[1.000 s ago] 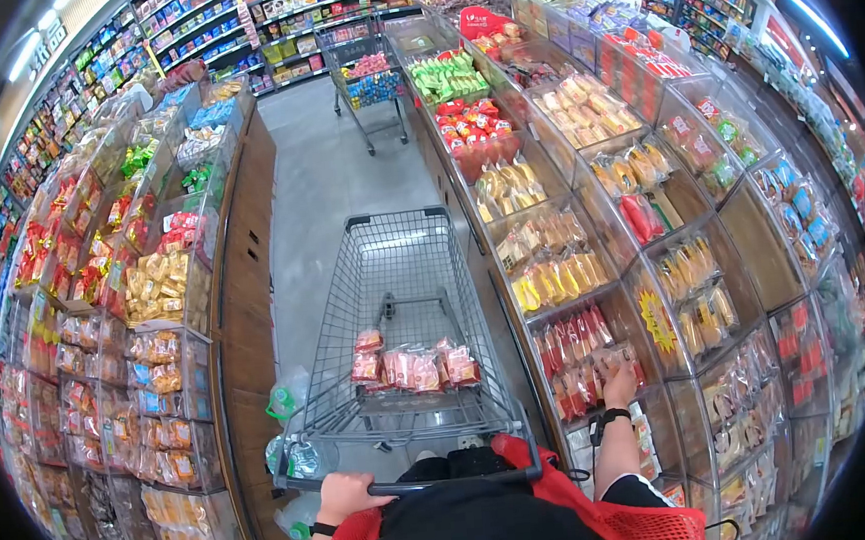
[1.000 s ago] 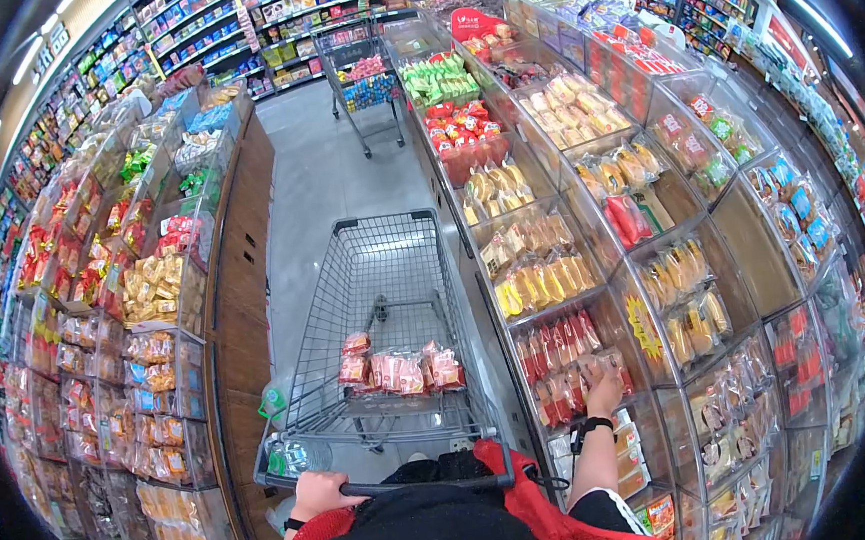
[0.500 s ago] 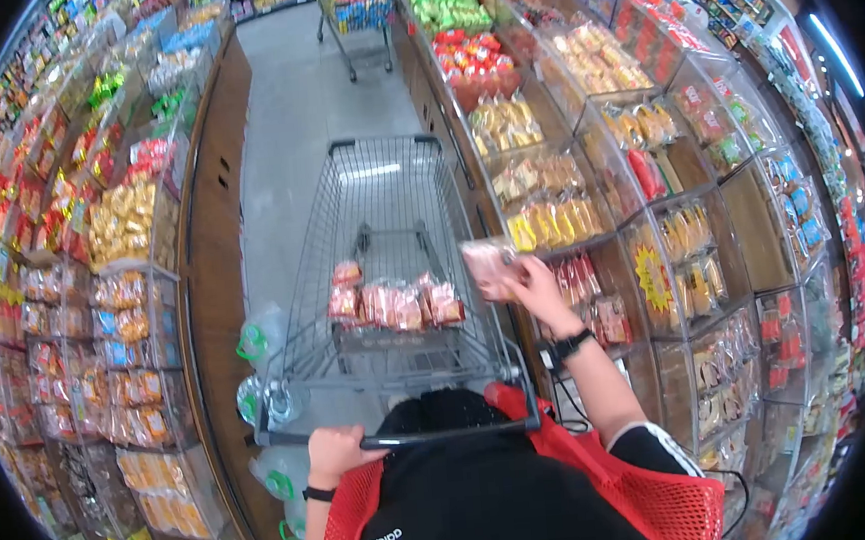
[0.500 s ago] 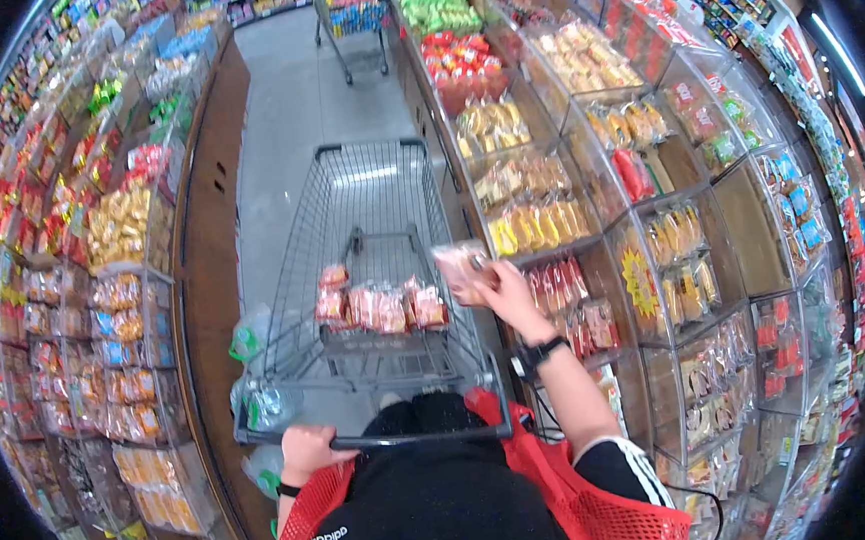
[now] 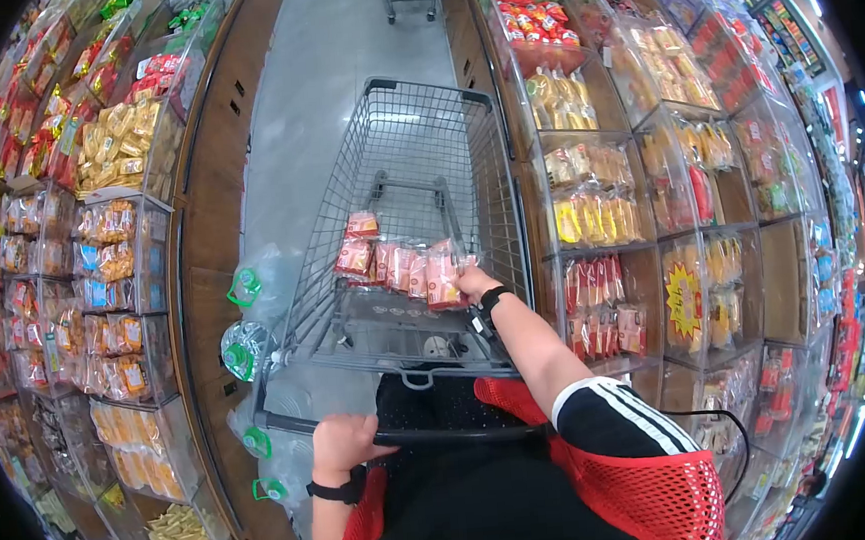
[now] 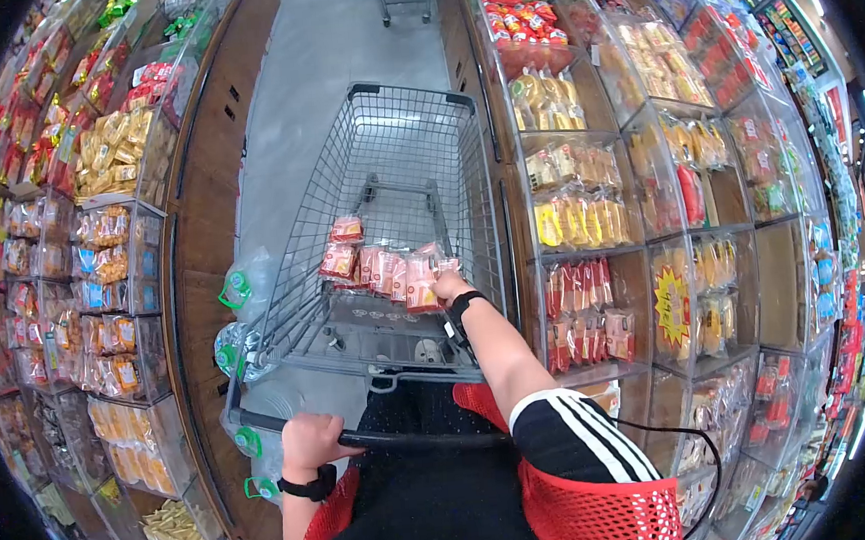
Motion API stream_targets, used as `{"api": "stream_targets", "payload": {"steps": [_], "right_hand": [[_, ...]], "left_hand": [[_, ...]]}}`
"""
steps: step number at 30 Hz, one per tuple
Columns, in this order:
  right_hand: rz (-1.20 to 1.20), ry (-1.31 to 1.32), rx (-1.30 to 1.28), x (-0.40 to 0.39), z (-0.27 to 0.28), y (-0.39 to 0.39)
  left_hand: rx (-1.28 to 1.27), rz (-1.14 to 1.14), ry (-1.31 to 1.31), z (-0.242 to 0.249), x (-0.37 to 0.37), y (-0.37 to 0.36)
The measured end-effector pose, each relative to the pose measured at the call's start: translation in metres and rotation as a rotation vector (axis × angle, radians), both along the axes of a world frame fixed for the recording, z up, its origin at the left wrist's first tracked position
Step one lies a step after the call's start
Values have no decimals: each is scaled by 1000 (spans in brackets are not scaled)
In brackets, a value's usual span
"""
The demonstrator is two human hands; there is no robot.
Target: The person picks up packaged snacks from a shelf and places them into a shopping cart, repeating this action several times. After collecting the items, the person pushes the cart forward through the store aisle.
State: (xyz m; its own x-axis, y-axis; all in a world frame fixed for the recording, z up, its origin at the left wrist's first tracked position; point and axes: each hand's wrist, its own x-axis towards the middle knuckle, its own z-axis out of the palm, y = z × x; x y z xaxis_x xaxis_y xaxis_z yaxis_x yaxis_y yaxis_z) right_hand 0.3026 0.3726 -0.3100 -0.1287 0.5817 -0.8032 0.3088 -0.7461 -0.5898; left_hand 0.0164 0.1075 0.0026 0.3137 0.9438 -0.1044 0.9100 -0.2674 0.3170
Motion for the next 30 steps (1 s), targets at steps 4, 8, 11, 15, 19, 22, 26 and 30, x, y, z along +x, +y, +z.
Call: {"api": "stream_targets", "payload": {"steps": [4,8,11,15,19,22,26,30], "right_hand": [[278,-388,-55,-1,6,-1],[979,-698,243,23,-18,-2],[1020,-634,421,44,-24,3],[929,-412,518,37,132,11],[530,-169,664,87,226,-8],[138,80,563,140,271,-33],[-58,-362,685,247,242,-84],[-103,-1180,628,318,223,-129]], "left_hand": [[-3,-8,13,0,0,0],[-11,-3,4,-3,0,2],[11,-3,-36,-5,0,2],[37,-17,-39,-2,0,2],[120,-60,-17,-6,4,1],[120,-91,-8,-11,3,-1],[148,-115,0,-16,1,-3],[142,-130,-5,-22,-2,-4]]}}
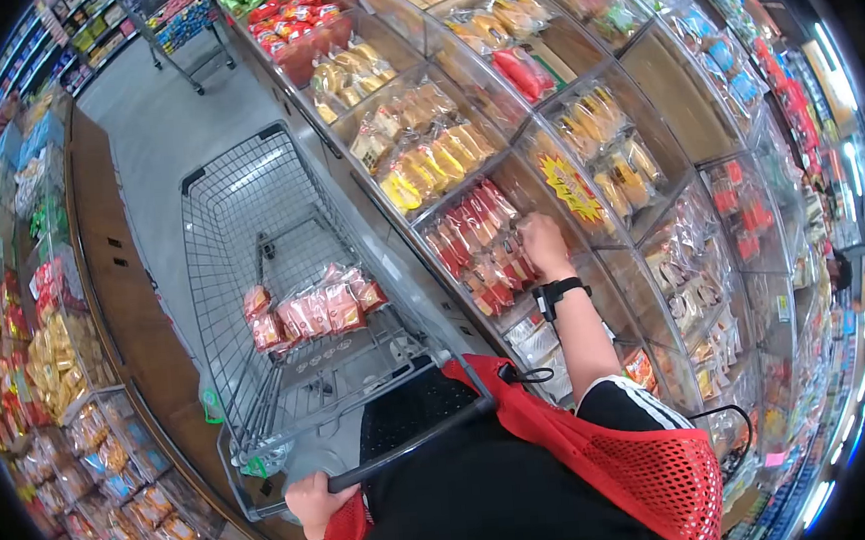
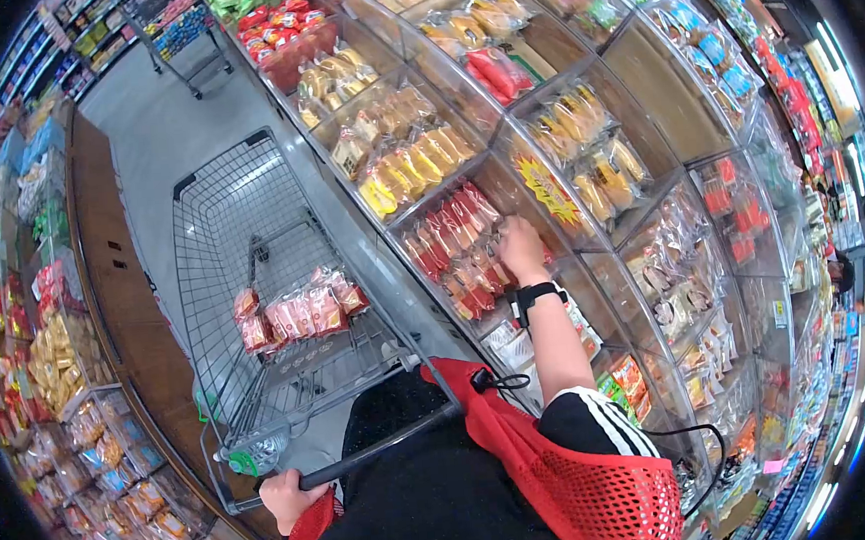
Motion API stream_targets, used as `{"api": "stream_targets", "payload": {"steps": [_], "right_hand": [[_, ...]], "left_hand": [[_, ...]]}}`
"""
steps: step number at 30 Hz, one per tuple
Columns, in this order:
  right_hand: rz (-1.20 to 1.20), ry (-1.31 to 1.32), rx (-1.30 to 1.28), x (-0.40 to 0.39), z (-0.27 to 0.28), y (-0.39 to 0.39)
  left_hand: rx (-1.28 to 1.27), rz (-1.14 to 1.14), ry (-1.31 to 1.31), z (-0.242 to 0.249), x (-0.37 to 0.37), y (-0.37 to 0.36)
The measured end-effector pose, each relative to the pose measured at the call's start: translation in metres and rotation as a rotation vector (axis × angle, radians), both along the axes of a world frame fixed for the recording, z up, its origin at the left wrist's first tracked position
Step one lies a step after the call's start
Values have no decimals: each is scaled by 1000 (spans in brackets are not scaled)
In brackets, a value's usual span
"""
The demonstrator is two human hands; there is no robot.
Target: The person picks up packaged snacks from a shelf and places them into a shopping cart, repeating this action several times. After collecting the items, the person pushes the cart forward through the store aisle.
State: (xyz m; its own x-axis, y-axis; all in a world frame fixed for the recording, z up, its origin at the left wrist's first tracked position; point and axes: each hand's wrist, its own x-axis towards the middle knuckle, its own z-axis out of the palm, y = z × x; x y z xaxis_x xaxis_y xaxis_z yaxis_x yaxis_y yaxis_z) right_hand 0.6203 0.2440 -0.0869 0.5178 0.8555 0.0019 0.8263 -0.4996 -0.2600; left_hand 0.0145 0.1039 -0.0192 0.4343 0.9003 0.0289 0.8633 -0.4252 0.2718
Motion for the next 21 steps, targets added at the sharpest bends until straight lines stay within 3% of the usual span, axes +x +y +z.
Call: {"api": "stream_targets", "payload": {"steps": [4,8,13,20,21], "right_hand": [[-209,-96,-106,37,-35,-23],[-231,-117,-227,56,-74,-36],[-303,-104,-355,48,-78,-35],[-67,66,150,7,-4,-11],[-36,237,181,-8,4,-1]], "left_hand": [[-24,-3,10,3,0,2],[-21,12,22,5,2,2],[-40,-7,8,5,0,2],[-1,45,10,4,1,-1],[9,46,5,5,1,-1]]}}
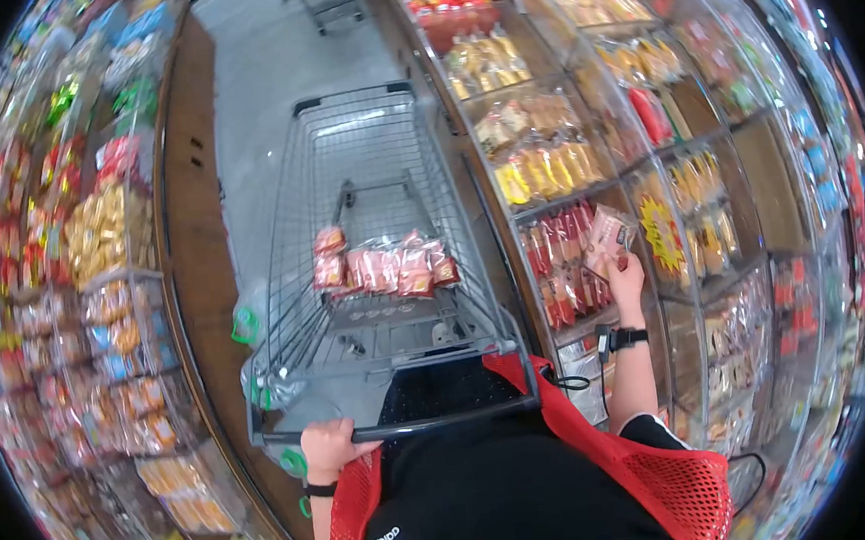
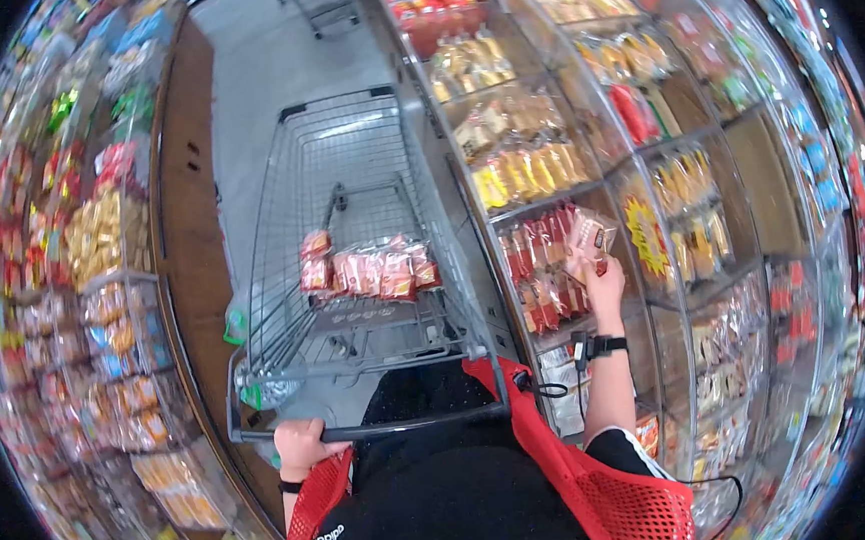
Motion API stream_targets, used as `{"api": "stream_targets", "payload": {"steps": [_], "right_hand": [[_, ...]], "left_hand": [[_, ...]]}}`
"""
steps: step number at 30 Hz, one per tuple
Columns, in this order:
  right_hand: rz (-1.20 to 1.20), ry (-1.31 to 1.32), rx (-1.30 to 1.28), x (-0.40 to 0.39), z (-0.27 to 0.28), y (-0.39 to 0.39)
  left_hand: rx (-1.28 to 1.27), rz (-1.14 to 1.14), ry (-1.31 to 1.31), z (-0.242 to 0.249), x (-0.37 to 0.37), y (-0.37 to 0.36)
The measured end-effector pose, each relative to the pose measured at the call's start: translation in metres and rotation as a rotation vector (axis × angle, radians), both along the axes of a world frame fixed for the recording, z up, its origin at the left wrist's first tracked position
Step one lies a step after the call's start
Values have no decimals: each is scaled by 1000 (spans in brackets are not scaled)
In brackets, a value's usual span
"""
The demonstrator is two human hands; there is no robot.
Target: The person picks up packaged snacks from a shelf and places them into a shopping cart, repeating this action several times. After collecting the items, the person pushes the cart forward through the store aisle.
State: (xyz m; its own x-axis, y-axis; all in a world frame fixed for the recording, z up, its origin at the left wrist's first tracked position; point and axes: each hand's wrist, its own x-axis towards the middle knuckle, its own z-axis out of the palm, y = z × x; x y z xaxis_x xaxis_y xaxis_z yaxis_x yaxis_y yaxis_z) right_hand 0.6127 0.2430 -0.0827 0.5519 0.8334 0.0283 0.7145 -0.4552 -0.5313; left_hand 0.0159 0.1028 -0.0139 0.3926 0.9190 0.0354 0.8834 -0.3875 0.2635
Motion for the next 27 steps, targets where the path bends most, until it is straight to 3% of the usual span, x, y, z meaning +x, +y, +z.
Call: {"api": "stream_targets", "payload": {"steps": [2,4,6,8,10,14,16,19,20,22,24,26,27], "right_hand": [[64,332,70,-51,18,20],[273,564,62,-119,26,51],[564,439,-187,-196,51,83],[909,355,-140,-253,7,110],[1048,-16,-454,-323,16,127],[1088,-15,-761,-387,-98,152],[995,141,-780,-402,-140,152],[764,349,-1008,-411,-178,153],[799,532,-1020,-405,-186,152],[866,499,-1146,-396,-168,153],[1286,41,-890,-361,-216,154],[1176,-36,-1043,-349,-155,154],[1184,73,-929,-339,-116,147]], "left_hand": [[5,32,6,1,1,-3],[20,42,-6,1,2,0],[35,46,-33,4,3,1],[13,56,-36,9,3,2],[-13,65,-36,9,1,0],[-37,67,-45,7,-2,-1],[-33,50,-60,4,-4,0],[-11,45,-58,6,-5,1],[2,40,-59,6,-5,1],[11,36,-74,5,-5,1],[16,40,-82,5,-5,2],[24,43,-85,6,-4,3],[26,35,-85,7,-3,3]]}}
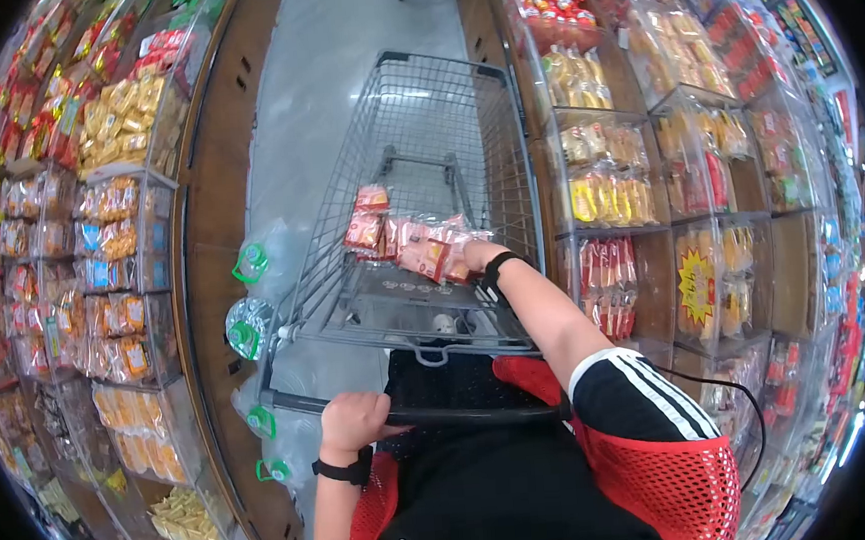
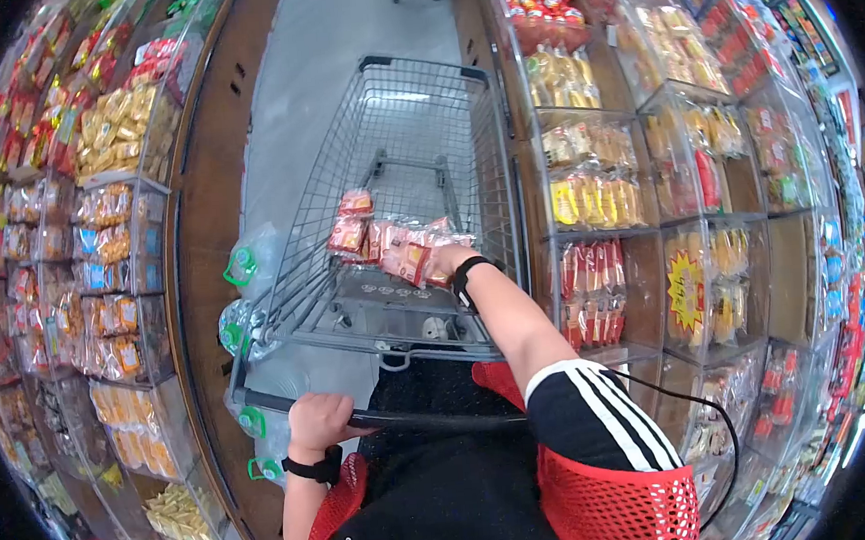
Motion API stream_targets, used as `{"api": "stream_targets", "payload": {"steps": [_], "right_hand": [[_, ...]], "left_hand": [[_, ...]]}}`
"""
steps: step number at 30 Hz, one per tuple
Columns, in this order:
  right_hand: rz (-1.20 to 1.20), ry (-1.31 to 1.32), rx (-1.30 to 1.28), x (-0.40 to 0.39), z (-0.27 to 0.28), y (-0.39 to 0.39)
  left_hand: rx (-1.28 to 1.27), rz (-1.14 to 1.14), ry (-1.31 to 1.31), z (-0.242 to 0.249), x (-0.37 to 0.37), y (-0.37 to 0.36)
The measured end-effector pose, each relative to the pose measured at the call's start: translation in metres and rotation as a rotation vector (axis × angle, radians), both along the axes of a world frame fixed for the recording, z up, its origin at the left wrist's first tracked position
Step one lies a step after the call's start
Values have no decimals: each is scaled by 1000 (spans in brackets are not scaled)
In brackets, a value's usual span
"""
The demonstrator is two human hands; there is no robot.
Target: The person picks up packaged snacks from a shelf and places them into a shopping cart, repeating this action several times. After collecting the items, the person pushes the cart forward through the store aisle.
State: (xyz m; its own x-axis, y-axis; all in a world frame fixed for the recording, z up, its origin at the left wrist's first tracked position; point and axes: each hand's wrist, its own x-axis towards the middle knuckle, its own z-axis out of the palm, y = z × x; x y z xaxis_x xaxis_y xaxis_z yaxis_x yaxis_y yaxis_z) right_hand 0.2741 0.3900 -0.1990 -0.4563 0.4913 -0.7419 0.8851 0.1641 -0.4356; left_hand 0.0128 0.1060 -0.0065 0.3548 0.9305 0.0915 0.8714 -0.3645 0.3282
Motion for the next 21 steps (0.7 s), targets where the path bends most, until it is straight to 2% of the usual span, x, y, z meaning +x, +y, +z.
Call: {"api": "stream_targets", "payload": {"steps": [1,2,3,5,6,7,8,9,10,11,12,13,14,16,17,18,19,21], "right_hand": [[-63,128,40,14,24,-6],[-352,288,-133,29,5,-4],[-29,11,102,29,82,0],[-350,423,250,87,67,-3],[-479,434,252,107,107,-10],[-658,555,297,138,115,-16],[-933,466,447,199,137,-34],[-1008,534,595,236,129,-45],[-1096,450,687,276,106,-57],[-1161,312,756,314,77,-72],[-1232,111,715,328,78,-89],[-1139,-77,595,357,50,-101],[-1214,80,542,377,5,-116],[-1208,373,404,377,-40,-138],[-1217,283,252,347,-10,-138],[-1230,454,244,329,-10,-143],[-1008,375,279,318,4,-138],[-788,182,484,299,7,-124]], "left_hand": [[-13,4,11,1,0,0],[-26,-2,21,2,1,0],[-38,-18,29,1,2,0],[-7,-16,32,-5,3,-2],[3,-26,48,-5,3,-3],[16,-30,66,-6,3,-3],[23,-72,72,-4,9,3],[21,-70,90,-4,6,0],[44,-72,93,-9,5,-3],[40,-84,90,-9,5,-2],[35,-87,88,-9,5,-2],[31,-82,91,-7,6,-1],[6,-94,101,-3,5,1],[-8,-107,80,0,7,3],[-11,-104,80,1,7,4],[-50,-99,85,5,7,5],[-78,-98,122,7,7,4],[-100,-62,100,12,9,5]]}}
